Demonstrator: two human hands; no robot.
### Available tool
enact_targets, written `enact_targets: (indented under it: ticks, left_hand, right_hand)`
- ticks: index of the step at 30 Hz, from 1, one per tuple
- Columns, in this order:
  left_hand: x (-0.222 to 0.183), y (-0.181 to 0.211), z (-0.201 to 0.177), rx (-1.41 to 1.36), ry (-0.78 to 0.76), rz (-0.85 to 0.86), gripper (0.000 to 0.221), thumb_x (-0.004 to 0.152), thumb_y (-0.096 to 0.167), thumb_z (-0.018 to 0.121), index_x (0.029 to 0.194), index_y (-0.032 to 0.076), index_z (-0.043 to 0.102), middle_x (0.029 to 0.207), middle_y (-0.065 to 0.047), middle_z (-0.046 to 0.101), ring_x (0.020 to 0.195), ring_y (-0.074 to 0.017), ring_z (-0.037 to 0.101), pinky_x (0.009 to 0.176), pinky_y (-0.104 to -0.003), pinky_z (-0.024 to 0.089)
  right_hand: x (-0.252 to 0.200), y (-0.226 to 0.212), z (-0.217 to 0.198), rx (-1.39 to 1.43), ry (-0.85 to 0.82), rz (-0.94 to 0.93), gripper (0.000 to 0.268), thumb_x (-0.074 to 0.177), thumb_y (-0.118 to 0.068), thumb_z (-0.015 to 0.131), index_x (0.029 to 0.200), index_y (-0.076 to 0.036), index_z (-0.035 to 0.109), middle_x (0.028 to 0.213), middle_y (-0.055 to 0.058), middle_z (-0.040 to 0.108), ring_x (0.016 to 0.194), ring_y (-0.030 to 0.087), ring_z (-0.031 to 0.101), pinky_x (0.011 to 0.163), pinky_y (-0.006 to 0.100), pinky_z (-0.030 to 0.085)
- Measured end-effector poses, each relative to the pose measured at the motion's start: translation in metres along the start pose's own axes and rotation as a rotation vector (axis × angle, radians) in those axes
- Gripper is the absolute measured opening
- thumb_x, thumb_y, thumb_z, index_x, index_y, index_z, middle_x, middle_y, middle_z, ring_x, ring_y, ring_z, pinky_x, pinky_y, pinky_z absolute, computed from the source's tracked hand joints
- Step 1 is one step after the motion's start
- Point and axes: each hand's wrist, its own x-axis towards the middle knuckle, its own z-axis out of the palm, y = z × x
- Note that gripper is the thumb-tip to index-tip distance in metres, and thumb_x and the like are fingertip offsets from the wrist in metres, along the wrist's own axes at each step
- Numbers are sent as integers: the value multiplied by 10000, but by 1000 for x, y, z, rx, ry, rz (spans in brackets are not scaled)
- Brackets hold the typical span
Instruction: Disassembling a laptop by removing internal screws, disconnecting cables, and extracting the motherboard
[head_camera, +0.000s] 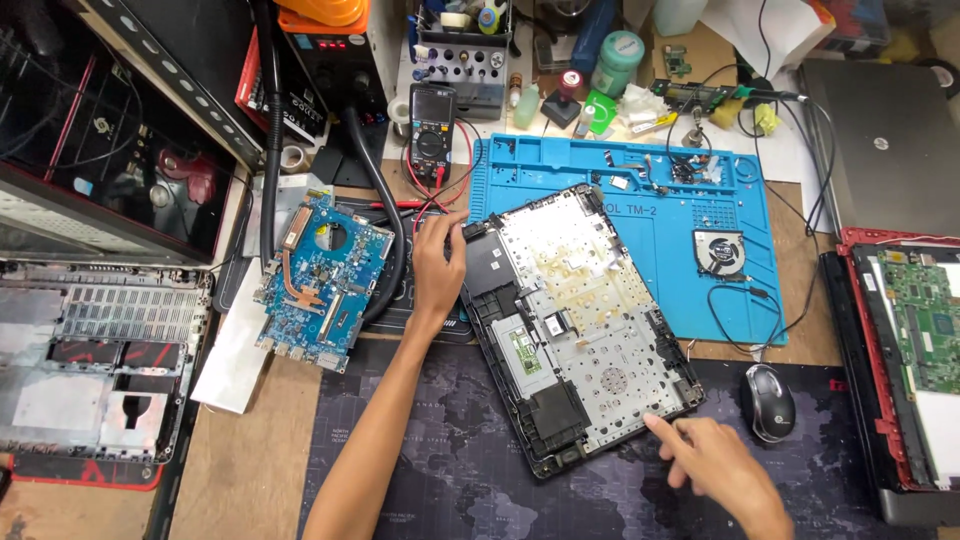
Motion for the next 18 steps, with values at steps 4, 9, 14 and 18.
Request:
enact_targets:
  ticks: [4,9,14,18]
  left_hand:
    - [7,-8,3,-25,-3,8,274,1060,119,439,1202,55,664,1075,-71,679,1020,-228,631,899,-360,463]
    - [7,-5,-6,-163,26,-130,291,1065,149,424,1192,89,679,1061,-61,689,968,-185,666,779,-319,512]
    - [9,-8,-5,-149,48,-175,260,1077,111,459,1187,111,695,929,-93,696,865,-263,651,802,-389,527]
    - [9,-16,-2,-120,56,-207,241,1060,121,491,1181,137,699,914,-70,710,897,-258,679,814,-391,537]
  right_hand:
    - [-8,-27,-29,-262,65,-25,606,1008,-608,426,834,-159,794,786,7,863,743,132,806,850,377,598]
    - [-22,-117,-74,-242,285,-458,361,995,-474,517,1225,-236,661,1008,-3,769,666,150,679,658,338,561]
    - [87,-224,-83,-149,856,-1210,214,957,-197,716,1147,-111,668,988,114,640,900,340,688,821,449,541]
    - [131,-324,-88,-191,1218,-1340,250,960,-209,744,1194,-197,657,1049,12,529,956,212,588,887,370,397]
